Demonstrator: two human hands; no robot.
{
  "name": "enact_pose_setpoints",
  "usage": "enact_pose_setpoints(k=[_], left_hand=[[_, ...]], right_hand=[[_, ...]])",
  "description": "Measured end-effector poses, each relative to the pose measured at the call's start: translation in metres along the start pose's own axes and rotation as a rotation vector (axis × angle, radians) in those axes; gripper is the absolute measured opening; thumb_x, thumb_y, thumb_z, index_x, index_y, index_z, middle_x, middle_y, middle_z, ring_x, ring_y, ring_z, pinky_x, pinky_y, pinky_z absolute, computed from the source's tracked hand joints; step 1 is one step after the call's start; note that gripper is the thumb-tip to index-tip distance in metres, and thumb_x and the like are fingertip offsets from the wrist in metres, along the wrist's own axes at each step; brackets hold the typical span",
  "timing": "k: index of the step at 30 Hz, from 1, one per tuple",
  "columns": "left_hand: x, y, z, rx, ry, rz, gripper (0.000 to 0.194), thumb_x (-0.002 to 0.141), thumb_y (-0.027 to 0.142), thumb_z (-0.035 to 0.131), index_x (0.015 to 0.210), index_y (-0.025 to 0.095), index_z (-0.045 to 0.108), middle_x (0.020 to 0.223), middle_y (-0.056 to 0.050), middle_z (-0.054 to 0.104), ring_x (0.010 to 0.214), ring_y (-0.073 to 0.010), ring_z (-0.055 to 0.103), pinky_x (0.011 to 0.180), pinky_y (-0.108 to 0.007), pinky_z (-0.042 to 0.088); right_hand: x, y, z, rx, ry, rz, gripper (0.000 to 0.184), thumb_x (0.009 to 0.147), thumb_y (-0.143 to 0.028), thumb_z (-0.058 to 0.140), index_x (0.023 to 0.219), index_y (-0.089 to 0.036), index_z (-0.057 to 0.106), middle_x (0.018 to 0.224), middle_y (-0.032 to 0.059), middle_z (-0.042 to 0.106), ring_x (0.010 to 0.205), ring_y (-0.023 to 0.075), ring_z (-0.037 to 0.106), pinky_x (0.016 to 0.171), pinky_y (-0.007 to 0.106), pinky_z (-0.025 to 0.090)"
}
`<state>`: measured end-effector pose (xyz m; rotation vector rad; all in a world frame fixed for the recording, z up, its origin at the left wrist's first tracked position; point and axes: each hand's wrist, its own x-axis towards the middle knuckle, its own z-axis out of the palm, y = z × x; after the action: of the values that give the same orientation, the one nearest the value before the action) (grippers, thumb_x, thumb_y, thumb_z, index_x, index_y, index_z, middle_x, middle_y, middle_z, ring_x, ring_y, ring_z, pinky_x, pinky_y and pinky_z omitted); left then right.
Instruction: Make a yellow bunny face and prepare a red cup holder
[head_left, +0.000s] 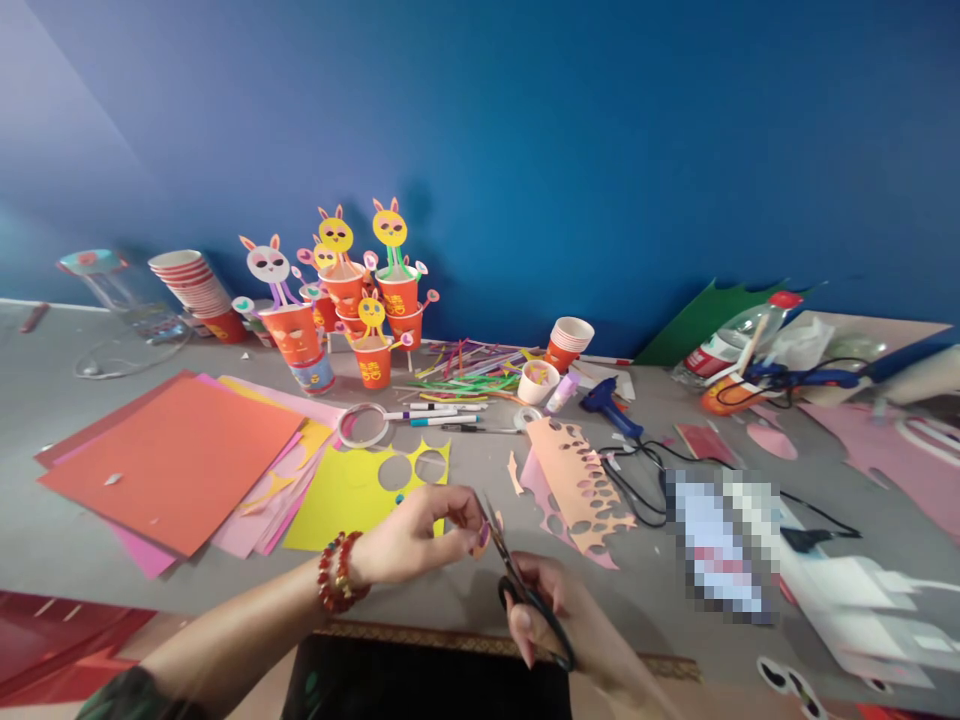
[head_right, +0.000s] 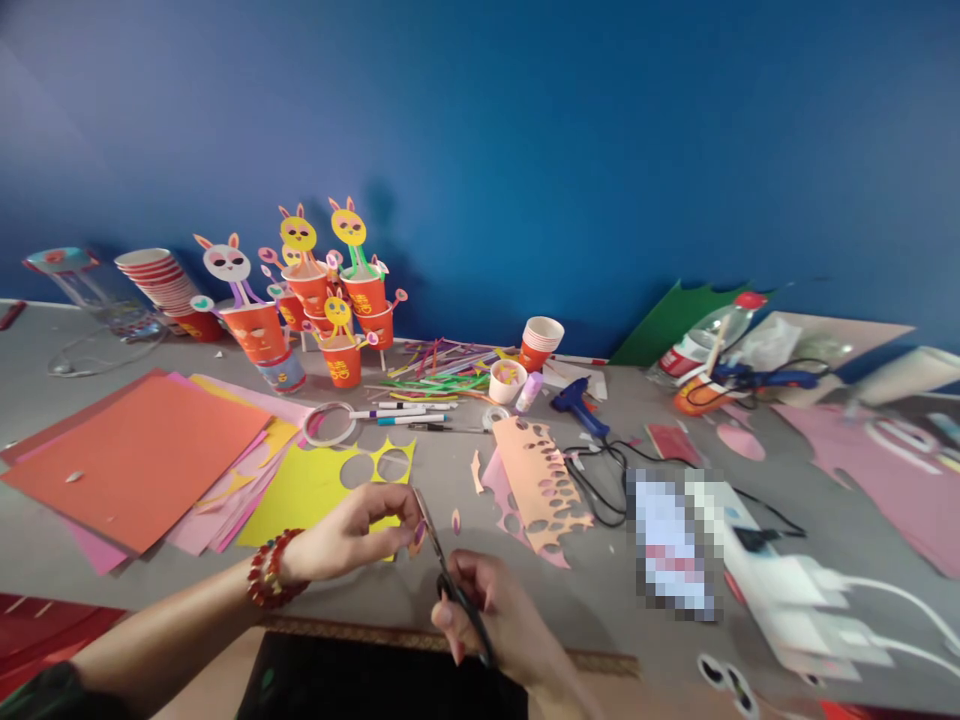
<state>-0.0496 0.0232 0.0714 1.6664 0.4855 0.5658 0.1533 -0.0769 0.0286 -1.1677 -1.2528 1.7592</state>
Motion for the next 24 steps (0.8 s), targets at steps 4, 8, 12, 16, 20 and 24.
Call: enact_pose_setpoints(k=[4,8,12,16,20,24], left_hand=[[0.001,0.001,0.000,-0.015,-0.023,-0.020,0.012,0.089,0.022,0.058,0.082,0.013,0.063,0.082,-0.006,0.067,0.075,-0.0151,0.061,0.071,-0.025,0.046],[0.002,0.000,0.001,-0.029,-0.018,-0.028,0.012,0.089,0.021,0.057,0.081,0.014,0.062,0.082,-0.006,0.068,0.076,-0.0153,0.061,0.072,-0.025,0.046],[0.002,0.000,0.002,-0.025,-0.010,-0.038,0.012,0.089,0.022,0.058,0.080,0.014,0.062,0.081,-0.005,0.068,0.075,-0.0149,0.061,0.071,-0.024,0.046],[0.003,0.000,0.002,-0.028,-0.008,-0.033,0.013,0.089,0.024,0.058,0.080,0.015,0.062,0.081,-0.005,0.068,0.075,-0.0150,0.061,0.071,-0.024,0.046],[0.005,-0.001,0.002,-0.029,-0.010,-0.026,0.011,0.089,0.022,0.059,0.081,0.014,0.061,0.081,-0.005,0.068,0.075,-0.0148,0.061,0.071,-0.024,0.047],[0.005,-0.003,0.003,-0.033,-0.019,-0.028,0.010,0.088,0.021,0.059,0.081,0.014,0.061,0.081,-0.005,0.068,0.074,-0.0147,0.061,0.071,-0.025,0.047]], right_hand=[[0.000,0.006,-0.003,-0.008,0.025,0.011,0.058,0.069,-0.070,0.074,0.068,-0.022,0.041,0.048,-0.0094,0.045,0.037,0.0050,0.043,0.039,0.017,0.028],[0.000,0.008,-0.004,-0.003,0.038,0.014,0.054,0.069,-0.064,0.077,0.069,-0.021,0.043,0.050,-0.0099,0.045,0.038,0.0057,0.046,0.038,0.017,0.031],[0.001,0.008,-0.003,0.008,0.060,0.044,0.051,0.068,-0.055,0.080,0.067,-0.022,0.041,0.049,-0.0114,0.043,0.037,0.0051,0.044,0.038,0.017,0.031],[0.001,0.010,-0.003,0.020,0.067,0.051,0.052,0.070,-0.057,0.078,0.066,-0.023,0.038,0.048,-0.0115,0.043,0.036,0.0048,0.043,0.037,0.016,0.032],[0.000,0.011,-0.004,0.012,0.074,0.043,0.053,0.070,-0.056,0.078,0.065,-0.023,0.036,0.048,-0.0119,0.041,0.036,0.0043,0.043,0.037,0.016,0.031],[-0.001,0.012,-0.005,-0.003,0.071,0.041,0.054,0.070,-0.059,0.077,0.066,-0.023,0.037,0.050,-0.0115,0.042,0.036,0.0051,0.045,0.038,0.017,0.033]])
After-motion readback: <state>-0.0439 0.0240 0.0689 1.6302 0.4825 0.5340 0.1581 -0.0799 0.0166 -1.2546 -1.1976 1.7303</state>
